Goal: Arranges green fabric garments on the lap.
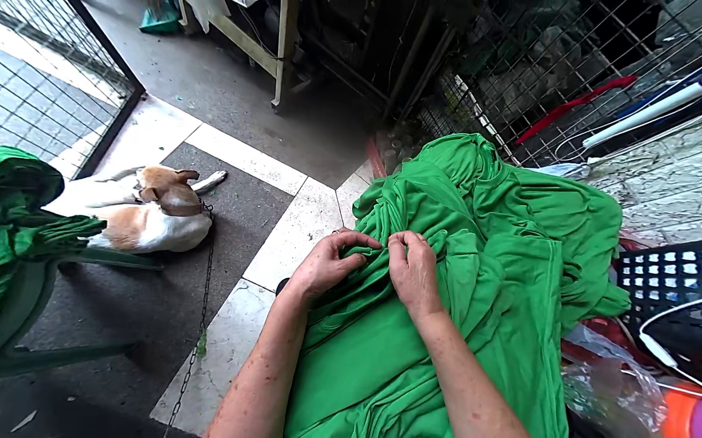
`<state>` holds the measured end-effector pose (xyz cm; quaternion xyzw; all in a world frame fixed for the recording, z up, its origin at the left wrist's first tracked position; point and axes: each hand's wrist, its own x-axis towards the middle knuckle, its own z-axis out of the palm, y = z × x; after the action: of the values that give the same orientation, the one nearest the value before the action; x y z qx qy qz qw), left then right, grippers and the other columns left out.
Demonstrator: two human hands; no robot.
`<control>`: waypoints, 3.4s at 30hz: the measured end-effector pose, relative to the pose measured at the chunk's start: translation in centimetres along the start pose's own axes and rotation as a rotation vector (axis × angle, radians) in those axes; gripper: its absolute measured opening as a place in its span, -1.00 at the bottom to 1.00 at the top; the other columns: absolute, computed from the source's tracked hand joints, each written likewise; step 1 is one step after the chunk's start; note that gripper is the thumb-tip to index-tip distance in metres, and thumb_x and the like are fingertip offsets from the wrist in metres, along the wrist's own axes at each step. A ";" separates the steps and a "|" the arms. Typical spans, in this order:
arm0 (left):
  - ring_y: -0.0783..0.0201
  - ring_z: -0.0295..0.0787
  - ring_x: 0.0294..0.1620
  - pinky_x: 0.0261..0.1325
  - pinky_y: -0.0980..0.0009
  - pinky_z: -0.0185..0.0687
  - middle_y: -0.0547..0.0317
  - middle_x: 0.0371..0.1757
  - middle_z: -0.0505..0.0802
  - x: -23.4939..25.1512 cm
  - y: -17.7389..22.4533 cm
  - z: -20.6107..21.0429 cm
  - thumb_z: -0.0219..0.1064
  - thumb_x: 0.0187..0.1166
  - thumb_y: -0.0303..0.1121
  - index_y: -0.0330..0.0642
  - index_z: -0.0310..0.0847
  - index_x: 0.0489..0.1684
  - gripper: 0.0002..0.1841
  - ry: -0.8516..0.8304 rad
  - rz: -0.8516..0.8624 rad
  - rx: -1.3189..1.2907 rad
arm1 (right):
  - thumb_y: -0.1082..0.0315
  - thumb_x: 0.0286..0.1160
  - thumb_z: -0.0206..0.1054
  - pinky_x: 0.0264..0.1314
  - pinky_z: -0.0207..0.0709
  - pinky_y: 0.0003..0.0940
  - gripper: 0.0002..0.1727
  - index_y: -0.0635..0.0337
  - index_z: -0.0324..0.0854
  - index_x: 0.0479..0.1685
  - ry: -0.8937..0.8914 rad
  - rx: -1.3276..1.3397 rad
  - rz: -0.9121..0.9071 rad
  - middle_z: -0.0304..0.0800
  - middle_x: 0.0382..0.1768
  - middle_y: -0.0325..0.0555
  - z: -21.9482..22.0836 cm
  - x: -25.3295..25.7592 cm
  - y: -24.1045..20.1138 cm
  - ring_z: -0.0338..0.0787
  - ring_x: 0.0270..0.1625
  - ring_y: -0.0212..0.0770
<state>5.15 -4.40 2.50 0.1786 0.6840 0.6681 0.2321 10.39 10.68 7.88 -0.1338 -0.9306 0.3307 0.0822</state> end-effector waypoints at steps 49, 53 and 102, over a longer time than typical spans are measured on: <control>-0.15 0.71 0.28 0.41 -0.11 0.51 -0.38 0.19 0.76 1.4 4.4 0.9 0.01 0.85 0.01 -0.48 0.56 0.32 -0.40 0.117 -0.317 0.062 | 0.42 0.70 0.15 0.12 0.63 0.18 -0.57 0.57 0.41 0.40 -0.082 -0.215 -0.208 0.70 0.09 0.53 0.2 0.3 -3.7 0.80 0.07 0.38; -0.15 0.65 0.36 0.48 -0.10 0.45 -0.43 0.30 0.70 3.0 3.5 -1.3 0.12 0.73 0.20 -0.54 0.53 0.35 -0.23 0.021 -0.440 -0.044 | 0.56 0.58 0.07 0.11 0.67 -0.16 -0.46 0.61 0.23 0.56 -0.059 0.078 -0.187 0.64 0.29 0.49 1.9 -0.6 -3.4 0.83 0.07 0.03; 0.63 0.77 -0.17 -0.05 0.56 0.74 0.45 -0.17 0.81 -11.3 3.0 -1.8 0.05 0.44 -0.37 -0.21 0.58 0.19 -0.62 0.425 -0.328 -0.135 | -0.19 0.84 -0.10 0.64 0.14 0.38 -0.21 0.47 0.70 0.20 -0.605 -0.532 0.222 0.54 0.50 0.40 1.6 11.0 7.3 0.37 0.67 0.36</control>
<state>13.37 -12.02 6.34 -0.0948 0.6910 0.6882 0.2000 0.98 18.52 2.73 -0.1469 -0.9456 0.1100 -0.2685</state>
